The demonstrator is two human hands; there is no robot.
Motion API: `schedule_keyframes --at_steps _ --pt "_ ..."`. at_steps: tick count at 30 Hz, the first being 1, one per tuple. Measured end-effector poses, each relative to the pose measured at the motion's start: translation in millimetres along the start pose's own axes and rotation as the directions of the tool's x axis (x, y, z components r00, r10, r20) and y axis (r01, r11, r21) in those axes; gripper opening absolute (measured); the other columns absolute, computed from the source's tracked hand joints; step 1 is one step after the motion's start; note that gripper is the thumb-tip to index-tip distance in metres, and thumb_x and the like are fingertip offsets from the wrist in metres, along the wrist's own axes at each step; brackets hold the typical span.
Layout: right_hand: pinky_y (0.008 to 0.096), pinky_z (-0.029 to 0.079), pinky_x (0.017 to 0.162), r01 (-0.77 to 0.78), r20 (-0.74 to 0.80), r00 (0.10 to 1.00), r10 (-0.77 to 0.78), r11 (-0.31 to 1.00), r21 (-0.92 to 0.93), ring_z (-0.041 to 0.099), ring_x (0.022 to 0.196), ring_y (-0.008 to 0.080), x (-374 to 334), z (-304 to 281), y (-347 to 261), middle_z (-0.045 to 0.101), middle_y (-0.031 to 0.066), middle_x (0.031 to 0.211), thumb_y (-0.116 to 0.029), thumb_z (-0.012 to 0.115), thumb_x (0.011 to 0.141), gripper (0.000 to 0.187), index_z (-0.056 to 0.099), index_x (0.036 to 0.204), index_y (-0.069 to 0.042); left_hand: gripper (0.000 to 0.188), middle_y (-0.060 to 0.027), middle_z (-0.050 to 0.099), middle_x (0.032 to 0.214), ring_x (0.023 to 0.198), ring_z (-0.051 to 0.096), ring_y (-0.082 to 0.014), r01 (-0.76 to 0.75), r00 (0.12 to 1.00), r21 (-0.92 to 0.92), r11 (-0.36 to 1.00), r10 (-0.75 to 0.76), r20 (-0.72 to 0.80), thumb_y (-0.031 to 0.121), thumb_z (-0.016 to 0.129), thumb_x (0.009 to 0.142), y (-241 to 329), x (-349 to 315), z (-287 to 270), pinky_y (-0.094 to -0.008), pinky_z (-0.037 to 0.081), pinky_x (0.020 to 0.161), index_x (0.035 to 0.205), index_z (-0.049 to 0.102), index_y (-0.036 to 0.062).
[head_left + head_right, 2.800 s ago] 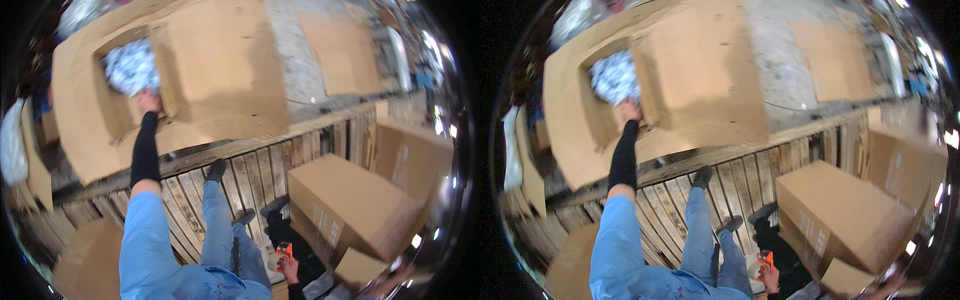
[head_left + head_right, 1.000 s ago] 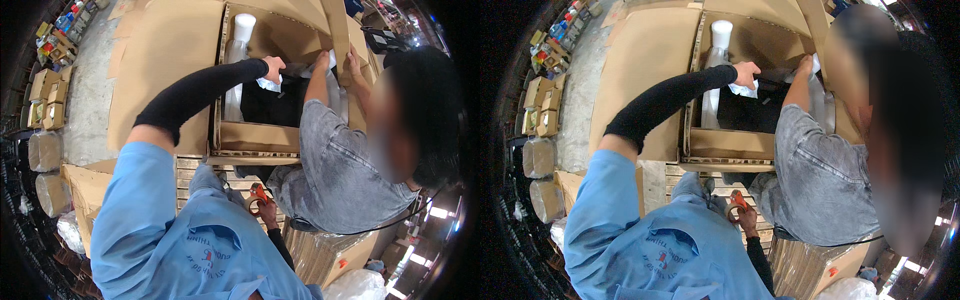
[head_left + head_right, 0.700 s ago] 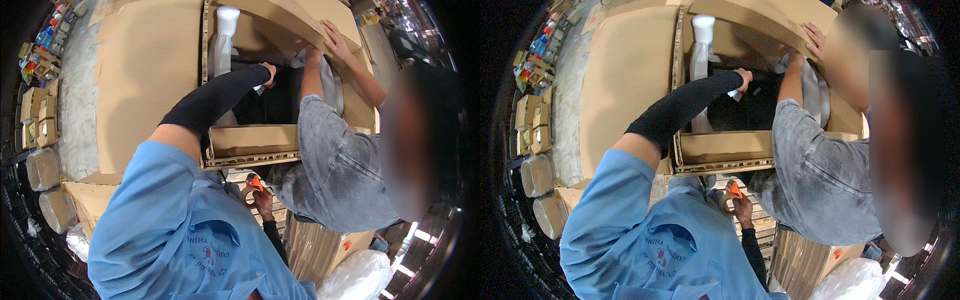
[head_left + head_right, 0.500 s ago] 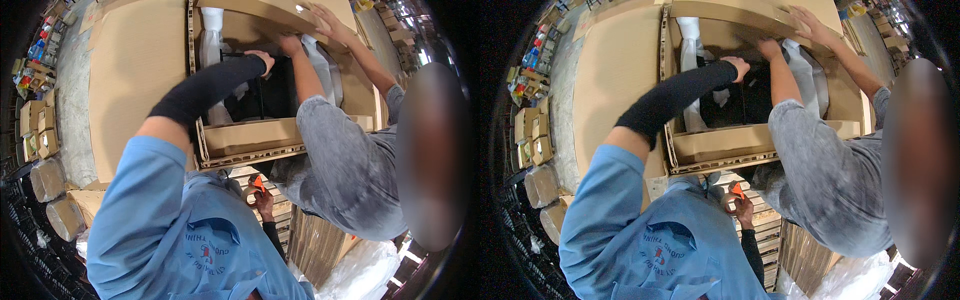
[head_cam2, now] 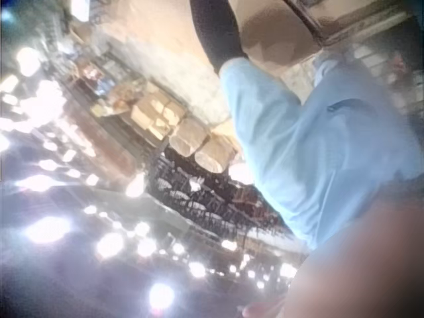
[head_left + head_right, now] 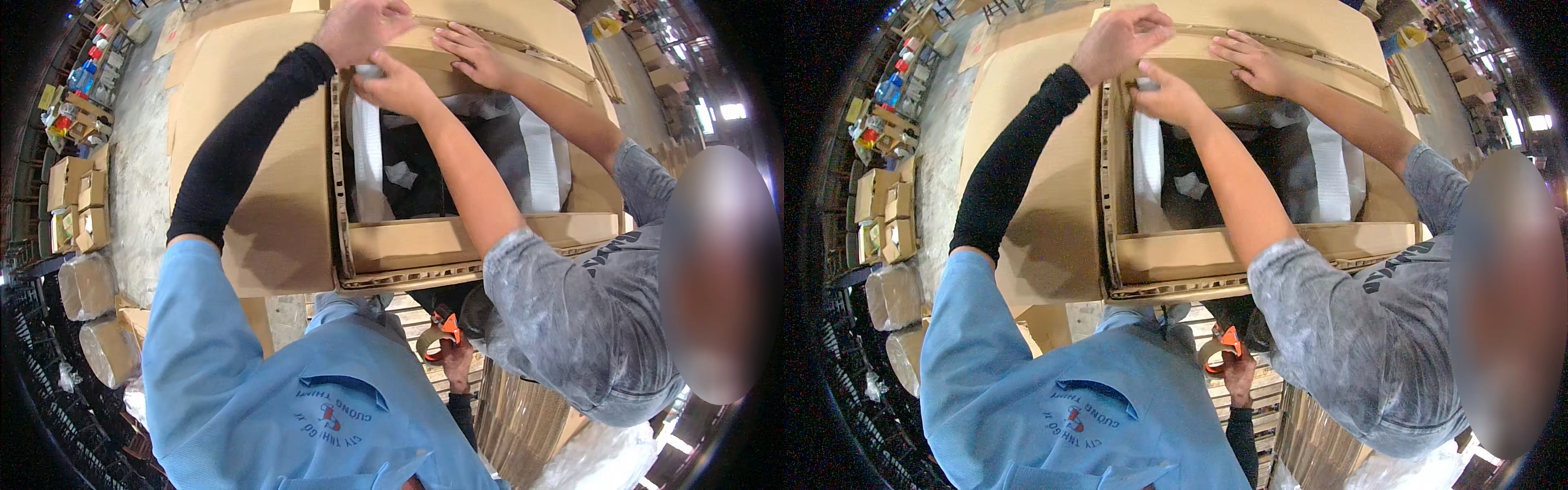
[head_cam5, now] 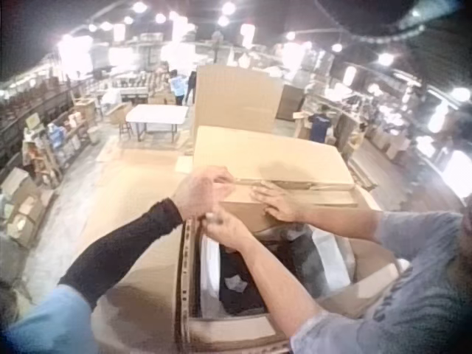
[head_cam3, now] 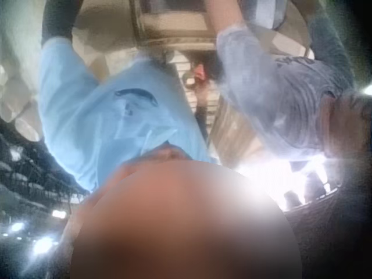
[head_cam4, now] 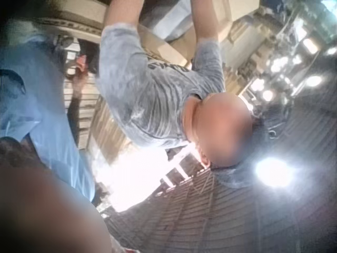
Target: The person places a chair wrapped in protective material into a cardboard box, adds foam padding, and seals the box with packing tape. The person uses a tape dispenser to apply tape along the box seams and folds the flaps to close the package.
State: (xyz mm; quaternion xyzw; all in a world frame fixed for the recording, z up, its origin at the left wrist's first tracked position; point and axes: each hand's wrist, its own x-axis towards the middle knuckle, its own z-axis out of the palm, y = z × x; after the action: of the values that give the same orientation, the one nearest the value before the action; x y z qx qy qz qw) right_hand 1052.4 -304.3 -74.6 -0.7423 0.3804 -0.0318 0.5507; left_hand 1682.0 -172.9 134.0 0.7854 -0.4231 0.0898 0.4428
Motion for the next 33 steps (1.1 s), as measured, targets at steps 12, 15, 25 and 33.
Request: schedule_keyframes --at_steps 12,15,25,33 --pt "0.0344 0.055 0.085 0.363 0.215 0.925 -0.314 0.898 -0.248 0.072 0.096 0.0212 6.5 -1.1 -77.9 0.075 0.0116 0.108 0.008 0.064 0.082 0.047 0.064 0.128 -0.003 0.036 -0.0205 0.070 0.113 0.105 0.068 -0.0350 0.002 0.999 0.240 0.971 -0.010 0.034 0.027 0.064 0.094 -29.7 -41.7 11.8 -0.0414 0.053 0.090 0.119 0.066 0.0008" --pt "0.0360 0.058 0.078 0.285 0.292 0.936 -0.194 0.907 -0.312 0.074 0.094 0.0277 20.2 -4.5 -99.4 0.073 0.0197 0.105 -0.003 0.066 0.089 0.043 0.062 0.131 -0.001 0.034 -0.0200 0.070 0.117 0.105 0.069 -0.0338 -0.057 0.998 0.188 0.981 0.050 0.041 0.024 0.064 0.095 6.7 -71.0 -2.4 -0.0410 0.053 0.092 0.121 0.066 0.0015" --pt "0.0335 0.056 0.088 0.271 0.275 0.940 -0.203 0.934 -0.235 0.072 0.102 0.0241 -2.8 -7.1 -65.4 0.072 0.0177 0.115 0.002 0.062 0.086 0.048 0.062 0.133 -0.004 0.043 -0.0231 0.063 0.110 0.102 0.062 -0.0433 -0.153 0.864 0.057 0.987 0.105 0.492 0.037 0.062 0.094 137.2 -182.2 55.1 -0.0495 0.051 0.087 0.112 0.059 -0.0019" --pt "0.0345 0.057 0.076 0.222 0.164 0.964 -0.211 0.974 -0.051 0.074 0.089 0.0255 -49.5 -26.3 -27.7 0.072 0.0217 0.110 -0.002 0.069 0.086 0.049 0.060 0.134 -0.005 0.055 -0.0267 0.060 0.119 0.110 0.060 -0.0452 -0.118 0.832 0.038 0.992 0.078 0.549 0.046 0.052 0.101 191.5 -153.7 146.6 -0.0503 0.050 0.091 0.121 0.053 -0.0044"
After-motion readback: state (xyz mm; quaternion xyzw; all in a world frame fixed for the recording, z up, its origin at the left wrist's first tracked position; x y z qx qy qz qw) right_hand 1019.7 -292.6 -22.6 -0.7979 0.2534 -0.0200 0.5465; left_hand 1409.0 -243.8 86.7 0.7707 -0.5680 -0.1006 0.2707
